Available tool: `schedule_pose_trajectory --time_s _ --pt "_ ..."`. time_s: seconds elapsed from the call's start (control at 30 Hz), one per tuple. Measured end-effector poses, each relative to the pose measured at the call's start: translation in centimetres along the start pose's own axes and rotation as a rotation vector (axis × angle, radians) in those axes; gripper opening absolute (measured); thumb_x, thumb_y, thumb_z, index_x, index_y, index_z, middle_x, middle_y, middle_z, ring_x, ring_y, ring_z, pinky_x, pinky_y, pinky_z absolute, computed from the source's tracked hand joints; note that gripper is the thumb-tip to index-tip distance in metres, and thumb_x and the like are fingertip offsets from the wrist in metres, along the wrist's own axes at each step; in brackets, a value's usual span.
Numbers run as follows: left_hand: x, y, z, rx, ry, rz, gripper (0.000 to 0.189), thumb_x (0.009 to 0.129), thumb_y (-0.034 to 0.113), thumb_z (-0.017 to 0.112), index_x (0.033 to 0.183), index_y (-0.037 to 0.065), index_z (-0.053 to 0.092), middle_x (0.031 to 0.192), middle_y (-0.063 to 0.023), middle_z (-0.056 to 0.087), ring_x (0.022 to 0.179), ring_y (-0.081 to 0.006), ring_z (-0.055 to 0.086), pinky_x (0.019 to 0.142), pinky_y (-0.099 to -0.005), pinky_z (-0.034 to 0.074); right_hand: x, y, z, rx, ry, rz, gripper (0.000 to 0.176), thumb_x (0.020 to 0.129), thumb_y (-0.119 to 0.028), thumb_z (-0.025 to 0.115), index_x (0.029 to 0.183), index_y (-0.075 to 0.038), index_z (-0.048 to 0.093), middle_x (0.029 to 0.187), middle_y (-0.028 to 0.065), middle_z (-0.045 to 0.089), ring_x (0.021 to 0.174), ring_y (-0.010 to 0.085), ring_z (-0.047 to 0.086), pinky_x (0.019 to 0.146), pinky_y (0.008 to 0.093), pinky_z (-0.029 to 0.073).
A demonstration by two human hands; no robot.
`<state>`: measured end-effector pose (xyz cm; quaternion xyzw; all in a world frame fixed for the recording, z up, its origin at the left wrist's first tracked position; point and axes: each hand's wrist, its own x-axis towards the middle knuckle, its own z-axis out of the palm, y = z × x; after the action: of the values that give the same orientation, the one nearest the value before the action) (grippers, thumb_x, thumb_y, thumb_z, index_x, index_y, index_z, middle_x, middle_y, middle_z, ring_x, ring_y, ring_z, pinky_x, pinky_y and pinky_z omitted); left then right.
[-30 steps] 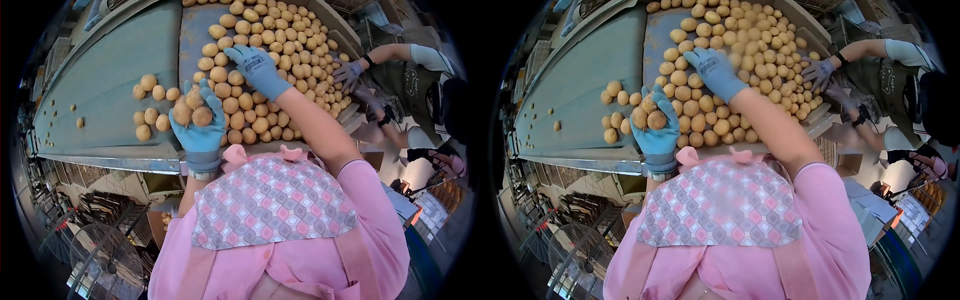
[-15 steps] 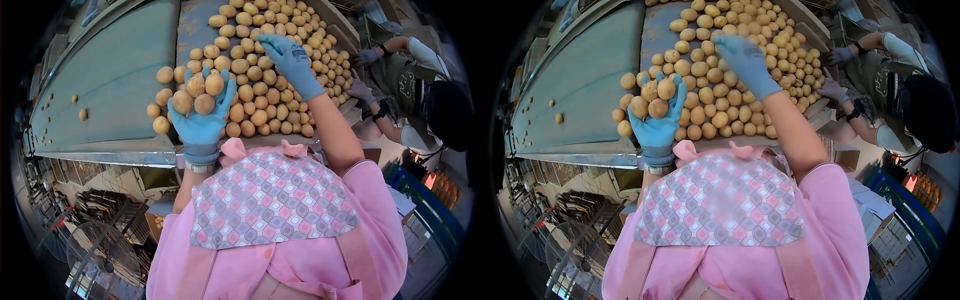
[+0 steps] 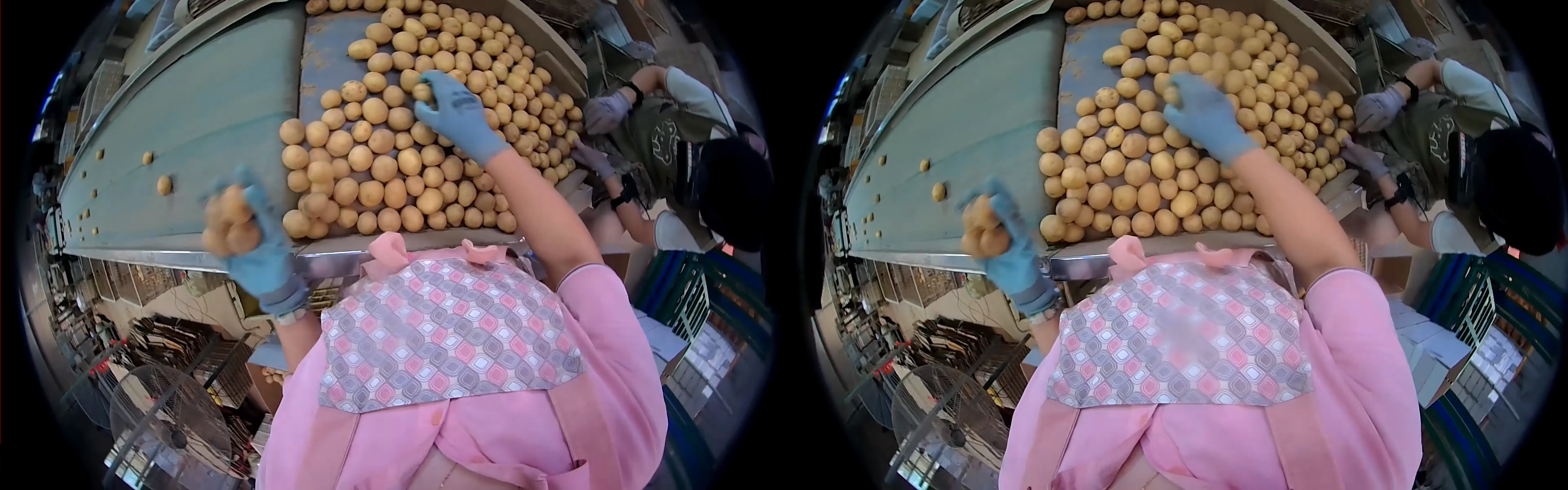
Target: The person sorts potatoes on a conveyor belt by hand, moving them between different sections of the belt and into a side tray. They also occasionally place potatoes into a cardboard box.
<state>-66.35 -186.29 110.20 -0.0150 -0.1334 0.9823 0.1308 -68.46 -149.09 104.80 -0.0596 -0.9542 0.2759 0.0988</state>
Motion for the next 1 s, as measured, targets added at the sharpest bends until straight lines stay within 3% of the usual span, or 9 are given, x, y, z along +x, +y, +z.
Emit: schedule_pose_trajectory --time_s 0.17,0.23,0.4,0.43,0.5,0.6,0.8,0.93,1.0 --pt "-8.1 14.8 1.2 0.206 -0.149 0.499 0.079 0.086 0.015 0.066 0.158 -0.005 0.039 0.168 -0.0258 0.036 0.156 -0.0462 0.031 0.131 -0.0669 0.025 -6.2 -2.5 2.4 -0.122 0.056 -0.324 0.028 0.093 -0.011 0.064 0.120 -0.006 0.060 0.113 0.0152 0.066 0.106 0.0294 0.066 0.083 0.0440 0.058" --pt "-11.0 19.2 -1.4 0.254 -0.080 0.635 0.080 0.086 0.022 0.065 0.156 -0.007 0.040 0.165 -0.0256 0.040 0.155 -0.0469 0.034 0.130 -0.0686 0.026 -6.9 -3.2 4.6 -0.278 -0.008 -0.296 0.027 0.092 -0.010 0.064 0.118 -0.004 0.061 0.112 0.0145 0.065 0.104 0.0293 0.066 0.082 0.0423 0.059" --pt "-16.8 30.3 -14.3 0.026 0.409 0.988 0.070 0.093 0.043 0.058 0.146 -0.004 0.054 0.152 -0.0235 0.056 0.145 -0.0502 0.045 0.122 -0.0769 0.032 -4.2 -7.2 5.1 -0.357 -0.219 -0.008 0.021 0.089 -0.008 0.065 0.109 -0.003 0.066 0.110 0.0130 0.064 0.104 0.0255 0.062 0.079 0.0369 0.058" --pt "-17.6 33.1 -17.1 0.011 0.510 0.994 0.063 0.095 0.037 0.058 0.142 -0.005 0.057 0.146 -0.0248 0.059 0.142 -0.0491 0.048 0.121 -0.0772 0.033 -3.7 -7.4 5.1 -0.424 -0.226 -0.052 0.024 0.090 -0.011 0.068 0.112 -0.003 0.064 0.112 0.0144 0.064 0.104 0.0288 0.064 0.080 0.0407 0.059" --pt "-17.4 34.2 -21.0 -0.045 0.691 1.114 0.058 0.097 0.034 0.058 0.142 -0.002 0.058 0.143 -0.0219 0.062 0.141 -0.0460 0.050 0.121 -0.0745 0.034 -3.9 -6.6 6.1 -0.561 -0.254 -0.134 0.030 0.092 -0.018 0.072 0.117 -0.004 0.061 0.115 0.0172 0.064 0.103 0.0353 0.067 0.081 0.0483 0.059" --pt "-16.6 34.8 -25.2 0.033 0.938 1.100 0.057 0.100 0.037 0.054 0.144 0.000 0.056 0.144 -0.0203 0.059 0.140 -0.0424 0.051 0.121 -0.0690 0.035 -3.5 -5.9 6.7 -0.371 -0.163 0.056 0.021 0.095 -0.014 0.063 0.114 -0.006 0.066 0.115 0.0165 0.067 0.098 0.0341 0.071 0.076 0.0448 0.060" --pt "-14.1 36.7 -24.6 0.400 1.194 0.997 0.056 0.107 0.042 0.048 0.148 0.004 0.052 0.148 -0.0173 0.055 0.138 -0.0354 0.052 0.122 -0.0581 0.038 -2.4 -5.8 1.0 -0.126 -0.019 0.005 0.028 0.096 -0.027 0.069 0.116 -0.009 0.068 0.110 0.0164 0.066 0.097 0.0360 0.069 0.085 0.0441 0.058" --pt "-9.8 36.0 -16.9 1.358 0.923 1.034 0.059 0.112 0.045 0.043 0.157 0.008 0.041 0.155 -0.0168 0.048 0.144 -0.0348 0.048 0.121 -0.0458 0.040 3.1 -6.8 3.5 -0.428 0.026 -0.341 0.025 0.095 -0.018 0.071 0.119 -0.013 0.068 0.120 0.0117 0.065 0.102 0.0302 0.070 0.078 0.0437 0.061" --pt "-5.5 26.6 -8.4 1.501 0.718 1.356 0.062 0.111 0.043 0.047 0.160 0.005 0.037 0.157 -0.0168 0.047 0.144 -0.0355 0.047 0.119 -0.0465 0.042 4.2 -8.7 6.0 -0.556 -0.084 -0.176 0.025 0.093 -0.015 0.073 0.117 -0.014 0.069 0.117 0.0105 0.066 0.104 0.0281 0.070 0.076 0.0423 0.061"
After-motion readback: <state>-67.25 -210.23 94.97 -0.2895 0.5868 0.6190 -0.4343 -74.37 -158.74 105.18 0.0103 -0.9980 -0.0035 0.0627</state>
